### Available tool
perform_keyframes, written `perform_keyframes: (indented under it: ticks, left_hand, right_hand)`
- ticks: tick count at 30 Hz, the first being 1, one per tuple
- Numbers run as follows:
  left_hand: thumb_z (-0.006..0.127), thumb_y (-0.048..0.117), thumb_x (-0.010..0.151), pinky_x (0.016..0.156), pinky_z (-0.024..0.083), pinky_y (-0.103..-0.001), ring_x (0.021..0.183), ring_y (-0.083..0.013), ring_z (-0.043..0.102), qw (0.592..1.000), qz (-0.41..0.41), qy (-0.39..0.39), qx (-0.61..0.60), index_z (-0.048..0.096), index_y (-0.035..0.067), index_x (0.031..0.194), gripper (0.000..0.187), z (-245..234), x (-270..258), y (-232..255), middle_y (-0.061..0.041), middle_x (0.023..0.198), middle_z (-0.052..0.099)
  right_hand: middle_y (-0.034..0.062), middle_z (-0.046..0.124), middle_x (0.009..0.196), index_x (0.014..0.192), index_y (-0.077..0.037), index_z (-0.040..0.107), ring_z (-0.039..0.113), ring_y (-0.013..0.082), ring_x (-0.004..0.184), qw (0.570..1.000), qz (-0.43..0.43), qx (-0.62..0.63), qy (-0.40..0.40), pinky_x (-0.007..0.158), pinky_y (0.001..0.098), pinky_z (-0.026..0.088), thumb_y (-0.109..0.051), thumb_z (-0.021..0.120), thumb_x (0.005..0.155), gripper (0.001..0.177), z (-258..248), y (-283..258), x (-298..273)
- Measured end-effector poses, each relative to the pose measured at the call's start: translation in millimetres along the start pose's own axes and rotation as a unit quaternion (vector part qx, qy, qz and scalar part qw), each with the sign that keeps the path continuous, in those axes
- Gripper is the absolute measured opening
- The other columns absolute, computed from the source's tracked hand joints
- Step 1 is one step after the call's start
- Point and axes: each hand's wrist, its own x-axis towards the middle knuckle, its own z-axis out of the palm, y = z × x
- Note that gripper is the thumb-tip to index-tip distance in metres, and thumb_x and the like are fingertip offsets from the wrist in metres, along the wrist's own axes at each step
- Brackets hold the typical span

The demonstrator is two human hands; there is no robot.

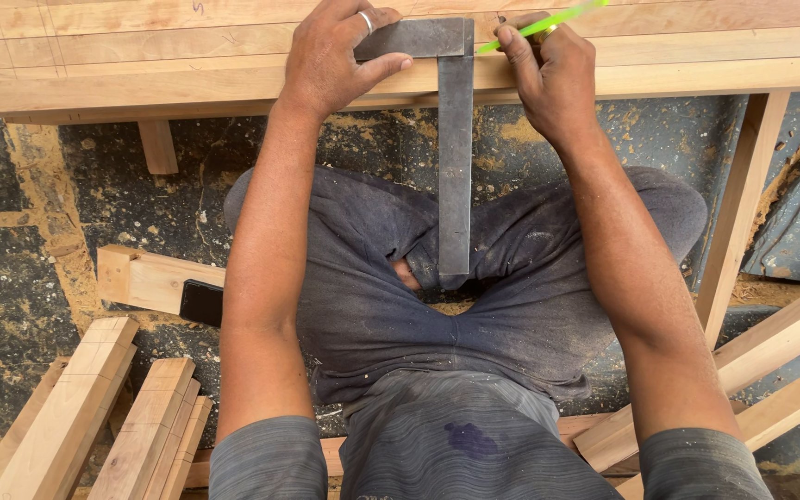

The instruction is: The person marks lines on wooden planks using a pencil and a try square. They repeatedly position the square and draw straight lines along the edges of the wood.

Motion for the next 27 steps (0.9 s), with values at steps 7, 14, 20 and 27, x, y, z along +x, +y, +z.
perform_keyframes:
  ticks: [7, 14, 20, 27]
  left_hand:
    - [0.095, 0.048, 0.084, 0.079, 0.058, -0.037, 0.094, -0.0206, 0.067, 1.0, 0.0, 0.003, -0.002, 0.079, 0.014, 0.115, 0.048, -2.7, 2.0, 3.1, 0.0, 0.099, 0.069]
    - [0.094, 0.048, 0.085, 0.081, 0.058, -0.036, 0.096, -0.0205, 0.068, 1.0, 0.005, 0.011, -0.001, 0.079, 0.014, 0.115, 0.048, -1.9, 2.7, 3.1, 0.0, 0.102, 0.069]
    - [0.094, 0.048, 0.083, 0.08, 0.057, -0.037, 0.093, -0.021, 0.067, 1.0, -0.018, -0.009, 0.009, 0.079, 0.013, 0.113, 0.049, -2.5, 2.6, 5.6, -0.002, 0.099, 0.069]
    - [0.092, 0.048, 0.083, 0.083, 0.055, -0.04, 0.095, -0.0233, 0.066, 0.998, -0.045, -0.047, 0.0, 0.078, 0.011, 0.113, 0.05, -0.5, 14.0, 19.3, -0.003, 0.1, 0.068]
  right_hand:
    - [0.014, 0.073, 0.098, 0.113, -0.004, 0.077, 0.07, 0.0172, 0.082, 0.997, -0.016, -0.074, -0.013, 0.069, 0.0327, 0.057, -0.021, 0.068, 0.112, 0.019, 2.7, -6.2, -12.9]
    - [0.0144, 0.075, 0.093, 0.107, -0.006, 0.078, 0.071, 0.0237, 0.083, 0.994, -0.005, -0.098, -0.045, 0.072, 0.0409, 0.056, -0.029, 0.07, 0.111, 0.025, -19.8, -11.8, -38.1]
    - [0.0116, 0.077, 0.093, 0.109, -0.003, 0.072, 0.076, 0.0181, 0.087, 0.989, 0.14, 0.049, 0.018, 0.077, 0.0334, 0.059, -0.038, 0.058, 0.116, 0.039, -33.5, 27.5, -25.4]
    - [0.0122, 0.076, 0.09, 0.105, 0.001, 0.072, 0.074, 0.019, 0.084, 0.984, 0.155, 0.091, 0.02, 0.075, 0.0326, 0.059, -0.037, 0.06, 0.113, 0.04, -32.1, 33.8, -23.4]
